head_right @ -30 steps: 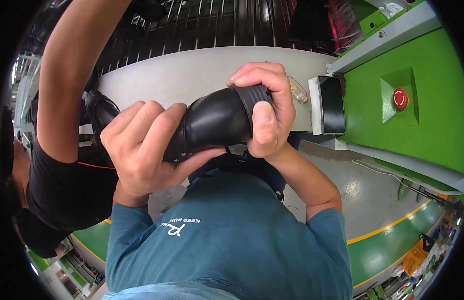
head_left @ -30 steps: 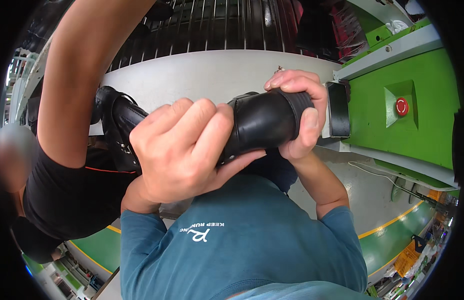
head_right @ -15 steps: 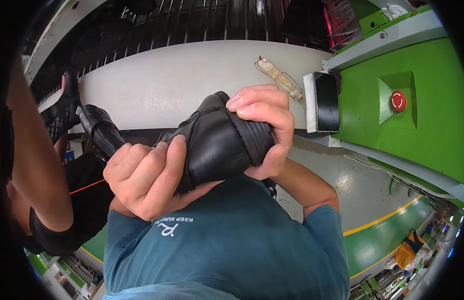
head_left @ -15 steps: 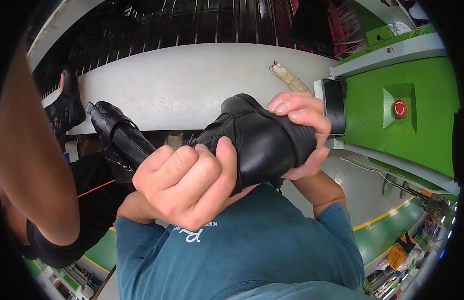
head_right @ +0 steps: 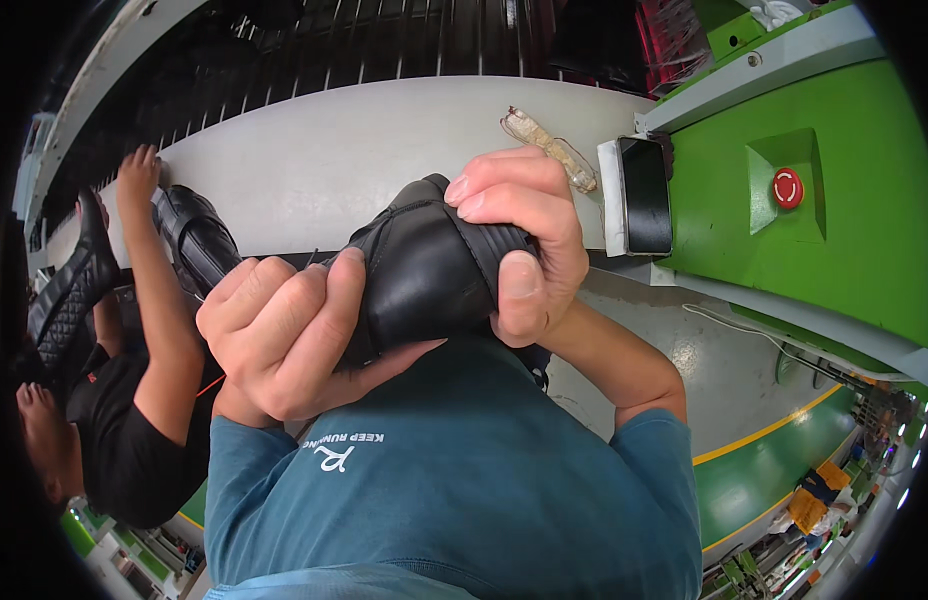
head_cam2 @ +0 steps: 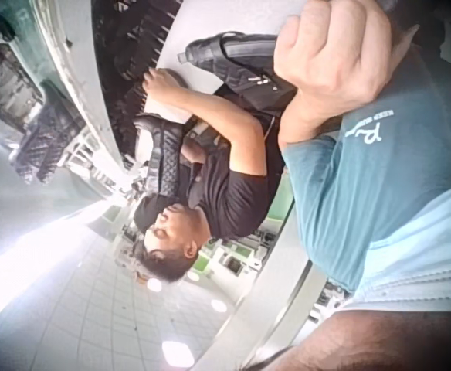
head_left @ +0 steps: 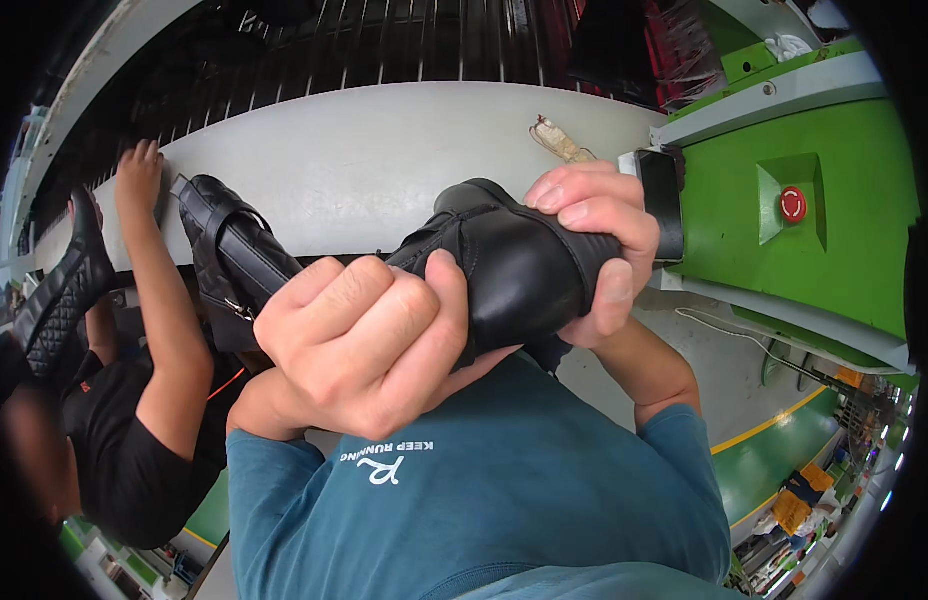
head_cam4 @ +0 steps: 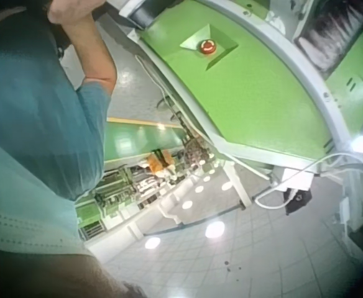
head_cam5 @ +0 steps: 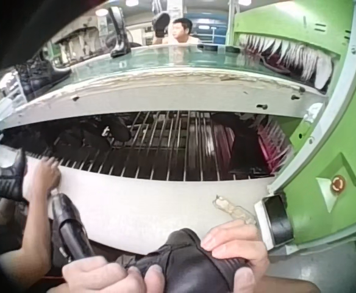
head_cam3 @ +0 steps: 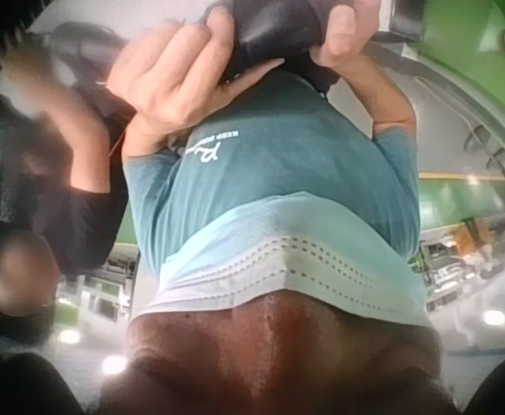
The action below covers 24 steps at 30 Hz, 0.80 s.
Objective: Manually fitting and pressing the outsoles onto boots on a production line.
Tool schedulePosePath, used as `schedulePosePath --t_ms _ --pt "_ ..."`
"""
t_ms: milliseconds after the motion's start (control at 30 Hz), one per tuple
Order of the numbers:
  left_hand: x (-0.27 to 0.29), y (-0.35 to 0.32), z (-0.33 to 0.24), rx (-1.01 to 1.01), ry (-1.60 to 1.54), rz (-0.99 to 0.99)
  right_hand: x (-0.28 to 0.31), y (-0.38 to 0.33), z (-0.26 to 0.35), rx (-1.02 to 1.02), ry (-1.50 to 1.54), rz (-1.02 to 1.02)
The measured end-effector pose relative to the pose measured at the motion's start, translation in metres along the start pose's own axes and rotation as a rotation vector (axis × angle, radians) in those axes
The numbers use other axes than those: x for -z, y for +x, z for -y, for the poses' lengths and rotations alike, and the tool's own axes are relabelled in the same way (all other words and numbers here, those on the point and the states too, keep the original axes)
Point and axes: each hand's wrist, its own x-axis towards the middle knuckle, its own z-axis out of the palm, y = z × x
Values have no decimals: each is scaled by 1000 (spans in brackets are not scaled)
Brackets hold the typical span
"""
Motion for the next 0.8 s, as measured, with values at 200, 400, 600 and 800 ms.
schedulePosePath --t_ms 200,400,600,800 --pt "11 21 1 88 -11 113 5 12 3 64 -140 27" --pt "3 20 5 107 -13 127 -8 8 2 -1 -103 -72" --pt "-6 18 21 52 -58 76 -17 15 -2 -1 -66 -146" --pt "-8 16 43 39 -103 79 -26 18 -4 37 -131 -190"
